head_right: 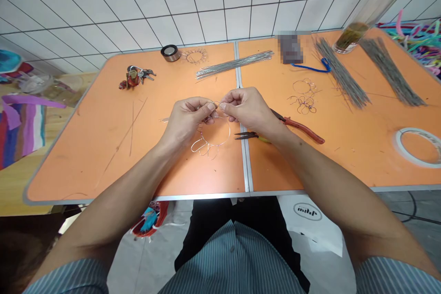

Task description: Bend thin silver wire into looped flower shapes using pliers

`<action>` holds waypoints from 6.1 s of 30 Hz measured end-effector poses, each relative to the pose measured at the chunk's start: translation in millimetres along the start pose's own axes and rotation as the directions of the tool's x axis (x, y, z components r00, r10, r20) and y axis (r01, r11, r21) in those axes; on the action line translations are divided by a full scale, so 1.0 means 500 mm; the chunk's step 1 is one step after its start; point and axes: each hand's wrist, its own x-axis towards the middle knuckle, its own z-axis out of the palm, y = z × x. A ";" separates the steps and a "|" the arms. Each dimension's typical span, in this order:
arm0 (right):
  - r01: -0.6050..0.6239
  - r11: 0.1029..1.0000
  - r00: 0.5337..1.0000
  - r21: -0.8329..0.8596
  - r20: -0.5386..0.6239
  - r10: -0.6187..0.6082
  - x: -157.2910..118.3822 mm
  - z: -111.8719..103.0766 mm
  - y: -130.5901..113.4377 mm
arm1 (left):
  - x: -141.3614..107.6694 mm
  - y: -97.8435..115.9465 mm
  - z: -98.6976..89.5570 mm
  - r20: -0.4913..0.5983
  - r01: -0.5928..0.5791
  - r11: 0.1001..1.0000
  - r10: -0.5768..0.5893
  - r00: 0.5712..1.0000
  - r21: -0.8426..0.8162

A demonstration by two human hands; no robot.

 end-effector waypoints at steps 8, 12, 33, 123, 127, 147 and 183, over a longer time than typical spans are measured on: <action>-0.011 0.997 1.000 0.082 0.020 0.010 0.000 0.004 0.004 | 0.000 -0.007 -0.001 -0.027 -0.018 1.000 0.018 0.999 -0.014; 0.009 0.999 1.000 0.032 0.014 -0.010 0.000 0.002 0.001 | 0.004 -0.009 -0.003 -0.064 -0.048 0.998 0.045 0.997 -0.035; 0.042 0.978 0.998 -0.205 -0.027 -0.048 -0.007 0.011 0.013 | 0.015 0.001 -0.019 -0.092 -0.007 0.996 -0.001 0.996 -0.087; -0.044 0.998 0.999 0.039 0.014 0.044 0.001 -0.002 -0.004 | 0.004 -0.013 -0.006 0.064 0.016 0.998 -0.012 0.998 -0.065; -0.051 0.996 0.999 0.075 0.003 0.051 0.000 0.000 0.000 | 0.004 -0.016 -0.005 0.047 0.019 0.997 -0.015 0.999 -0.071; -0.059 0.989 0.998 0.134 0.045 0.053 0.002 0.003 0.012 | 0.006 -0.024 -0.004 0.059 0.027 0.996 -0.023 0.998 -0.080; -0.114 0.963 0.990 0.243 0.110 0.089 0.012 -0.010 0.035 | 0.001 -0.011 -0.004 0.092 -0.031 1.000 0.031 0.995 -0.007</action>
